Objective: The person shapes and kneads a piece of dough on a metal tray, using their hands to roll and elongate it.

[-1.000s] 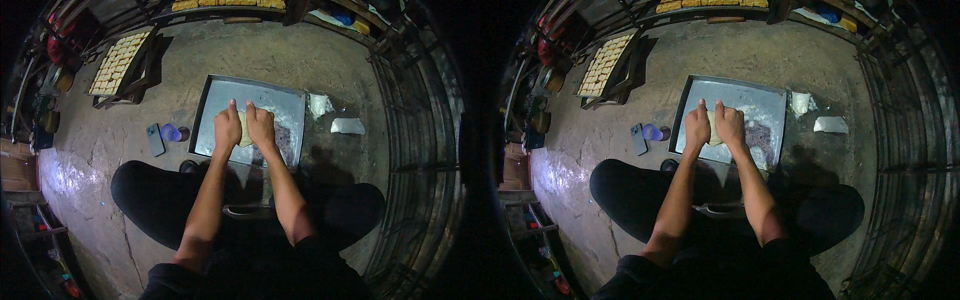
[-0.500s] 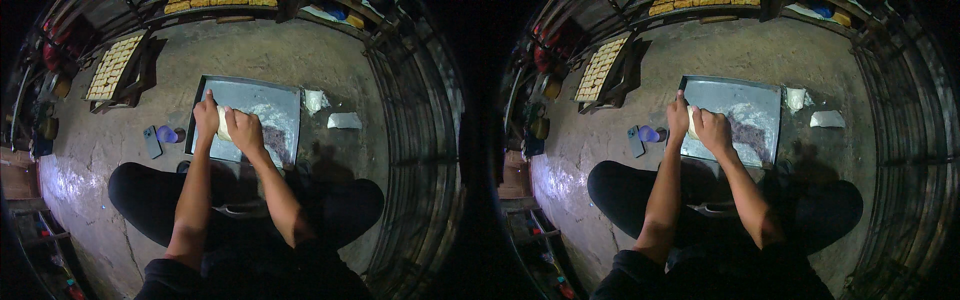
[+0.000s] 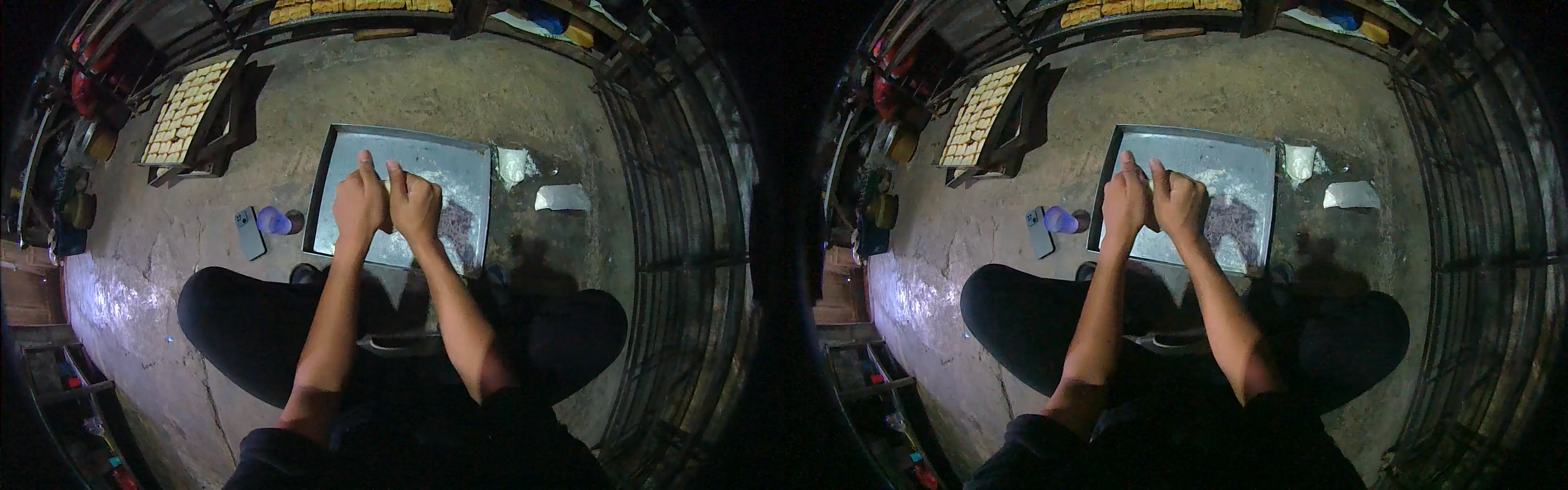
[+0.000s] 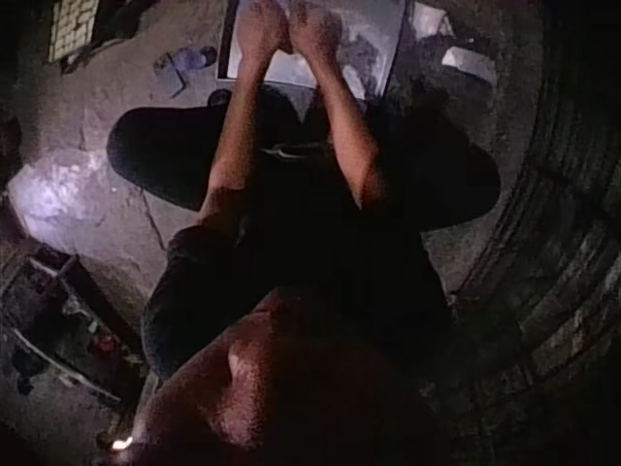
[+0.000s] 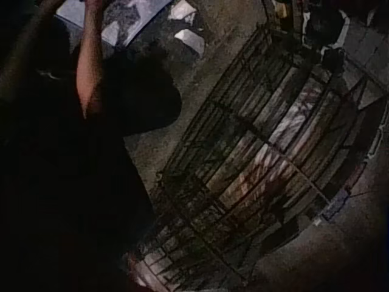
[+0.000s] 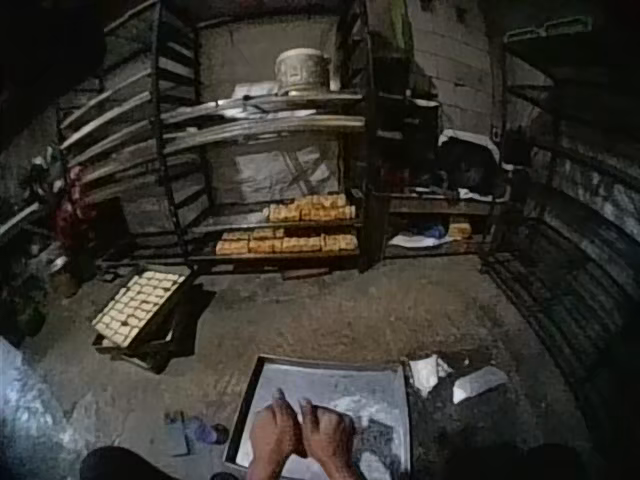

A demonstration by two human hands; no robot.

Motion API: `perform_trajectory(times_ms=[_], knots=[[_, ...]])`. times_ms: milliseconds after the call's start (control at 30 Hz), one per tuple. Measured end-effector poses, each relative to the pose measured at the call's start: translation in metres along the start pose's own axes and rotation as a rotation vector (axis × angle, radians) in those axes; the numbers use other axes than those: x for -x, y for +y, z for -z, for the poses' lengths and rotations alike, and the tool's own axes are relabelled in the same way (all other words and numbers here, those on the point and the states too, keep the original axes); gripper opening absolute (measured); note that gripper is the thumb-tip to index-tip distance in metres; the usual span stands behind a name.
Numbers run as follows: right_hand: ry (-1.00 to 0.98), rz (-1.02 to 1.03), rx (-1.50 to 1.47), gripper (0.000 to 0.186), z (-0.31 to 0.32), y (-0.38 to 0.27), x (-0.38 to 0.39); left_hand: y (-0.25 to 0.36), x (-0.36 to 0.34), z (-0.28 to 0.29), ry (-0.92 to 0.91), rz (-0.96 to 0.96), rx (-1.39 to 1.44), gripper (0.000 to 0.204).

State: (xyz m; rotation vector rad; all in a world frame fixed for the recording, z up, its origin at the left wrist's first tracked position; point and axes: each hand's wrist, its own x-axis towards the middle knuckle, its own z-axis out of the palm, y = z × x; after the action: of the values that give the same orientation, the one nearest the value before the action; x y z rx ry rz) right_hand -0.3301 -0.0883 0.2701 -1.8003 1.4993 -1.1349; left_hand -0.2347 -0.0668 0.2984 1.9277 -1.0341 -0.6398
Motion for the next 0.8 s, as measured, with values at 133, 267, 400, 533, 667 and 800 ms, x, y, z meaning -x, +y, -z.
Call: perform_trajectory(times_ms=[133,267,400,533,667,800], knots=[[-0.067,-0.089,0.074,0.064,0.006,0.013,-0.006,-0.006,0.005,-0.008,0.099,-0.226,-0.055,0.069],[0.038,-0.025,0.02,0.058,0.004,0.018,-0.007,-0.008,0.01,-0.023,-0.042,-0.152,-0.128,0.068],[-0.006,0.012,0.033,0.055,0.006,0.007,-0.003,-0.02,0.006,-0.019,-0.055,-0.07,-0.05,0.072],[-0.006,0.144,0.107,0.056,0.004,0.005,-0.003,-0.039,-0.001,-0.028,-0.021,0.005,0.121,0.072],[-0.039,0.169,0.107,0.057,-0.003,0.004,0.006,-0.059,-0.004,-0.03,0.053,-0.017,0.168,0.071],[-0.053,0.209,0.048,0.056,-0.005,0.0,0.008,-0.081,-0.012,-0.036,0.059,-0.033,0.099,0.068]])
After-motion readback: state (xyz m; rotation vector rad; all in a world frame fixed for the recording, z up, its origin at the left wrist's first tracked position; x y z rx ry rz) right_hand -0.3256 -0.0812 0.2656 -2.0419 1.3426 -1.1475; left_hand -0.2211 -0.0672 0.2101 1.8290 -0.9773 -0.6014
